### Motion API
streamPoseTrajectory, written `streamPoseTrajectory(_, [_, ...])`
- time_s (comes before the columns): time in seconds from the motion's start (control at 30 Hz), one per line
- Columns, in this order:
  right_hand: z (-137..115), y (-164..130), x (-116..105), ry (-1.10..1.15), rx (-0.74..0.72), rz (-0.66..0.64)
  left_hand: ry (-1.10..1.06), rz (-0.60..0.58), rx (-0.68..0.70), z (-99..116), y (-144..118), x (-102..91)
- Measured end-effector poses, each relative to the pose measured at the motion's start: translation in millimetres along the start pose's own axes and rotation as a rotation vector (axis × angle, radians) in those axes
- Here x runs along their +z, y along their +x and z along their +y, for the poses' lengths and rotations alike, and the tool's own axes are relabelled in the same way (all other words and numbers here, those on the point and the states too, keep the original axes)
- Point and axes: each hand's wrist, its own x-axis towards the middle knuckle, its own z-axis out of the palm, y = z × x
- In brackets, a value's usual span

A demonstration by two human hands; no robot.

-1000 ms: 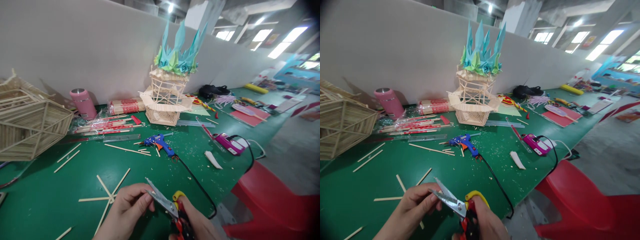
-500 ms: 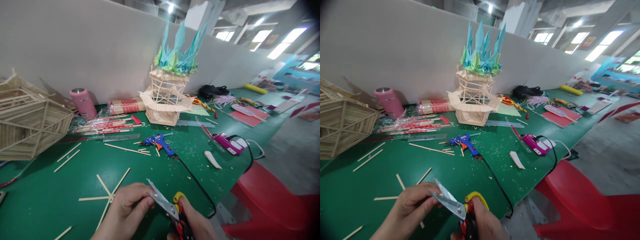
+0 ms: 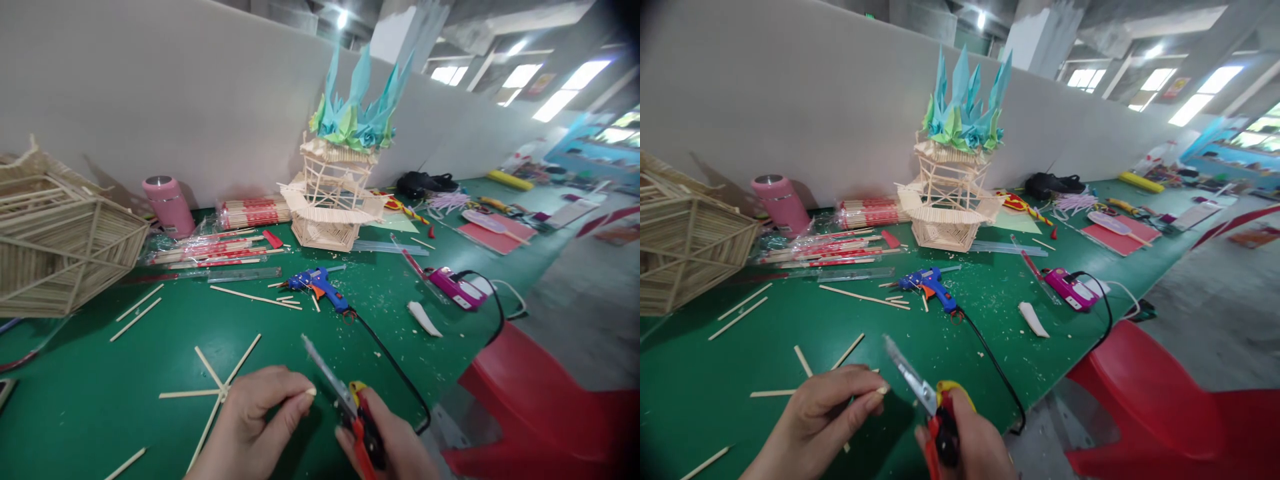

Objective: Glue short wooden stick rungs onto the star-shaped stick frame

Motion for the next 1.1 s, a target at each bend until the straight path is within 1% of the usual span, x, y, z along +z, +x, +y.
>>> streamPoseTrajectory(0.07, [0, 9, -9, -0.034, 0.076, 0.03, -0.033, 0.05, -0.044, -2, -5, -0.1])
streamPoseTrajectory(0.1, [1, 14, -13, -0.066, 0.097, 0.062, -0.047, 0.072, -0.07, -3, -7, -0.3])
streamPoseTrajectory(0.13, [4, 20, -18, -0.112, 0.087, 0.099, -0.054, 0.086, -0.1, -4, -8, -0.6])
streamPoseTrajectory(0.2, [13, 31, -25, -0.226, 0.01, 0.159, -0.034, 0.114, -0.131, -5, -11, -2.3])
streamPoseTrajectory(0.27, [25, 41, -31, -0.312, -0.075, 0.19, 0.029, 0.139, -0.126, -5, -14, -5.9])
streamPoseTrajectory(0.33, [32, 48, -37, -0.339, -0.122, 0.211, 0.121, 0.138, -0.113, -7, -19, -11.8])
streamPoseTrajectory(0.37, [32, 50, -40, -0.35, -0.148, 0.236, 0.172, 0.119, -0.109, -8, -23, -15.3])
streamPoseTrajectory(0.43, [24, 49, -41, -0.375, -0.262, 0.326, 0.268, 0.046, -0.102, -10, -35, -22.4])
streamPoseTrajectory(0.47, [16, 46, -39, -0.372, -0.36, 0.38, 0.308, -0.006, -0.1, -11, -42, -25.5])
streamPoseTrajectory(0.53, [-8, 38, -29, -0.272, -0.6, 0.411, 0.377, -0.073, -0.088, -12, -58, -30.0])
streamPoseTrajectory(0.57, [-22, 33, -21, -0.197, -0.726, 0.36, 0.412, -0.087, -0.092, -12, -65, -31.5])
streamPoseTrajectory(0.6, [-35, 29, -12, -0.13, -0.821, 0.234, 0.446, -0.089, -0.101, -11, -72, -32.7])
streamPoseTrajectory(0.63, [-48, 25, -2, -0.072, -0.874, 0.115, 0.48, -0.082, -0.112, -10, -78, -33.8])
streamPoseTrajectory(0.67, [-59, 22, 9, -0.05, -0.909, 0.052, 0.512, -0.073, -0.123, -9, -82, -34.9])
streamPoseTrajectory(0.7, [-67, 21, 19, -0.041, -0.921, 0.016, 0.538, -0.071, -0.13, -8, -85, -36.3])
streamPoseTrajectory(0.8, [-79, 25, 42, -0.032, -0.923, -0.003, 0.584, -0.063, -0.129, -7, -90, -41.4])
streamPoseTrajectory(0.87, [-80, 31, 50, -0.024, -0.928, -0.009, 0.596, -0.056, -0.123, -9, -91, -44.8])
streamPoseTrajectory(1.0, [-80, 40, 55, -0.01, -0.883, -0.079, 0.593, -0.084, -0.114, -16, -92, -50.8])
streamPoseTrajectory(1.1, [-81, 45, 56, -0.005, -0.871, -0.127, 0.666, -0.116, -0.092, -25, -91, -55.3])
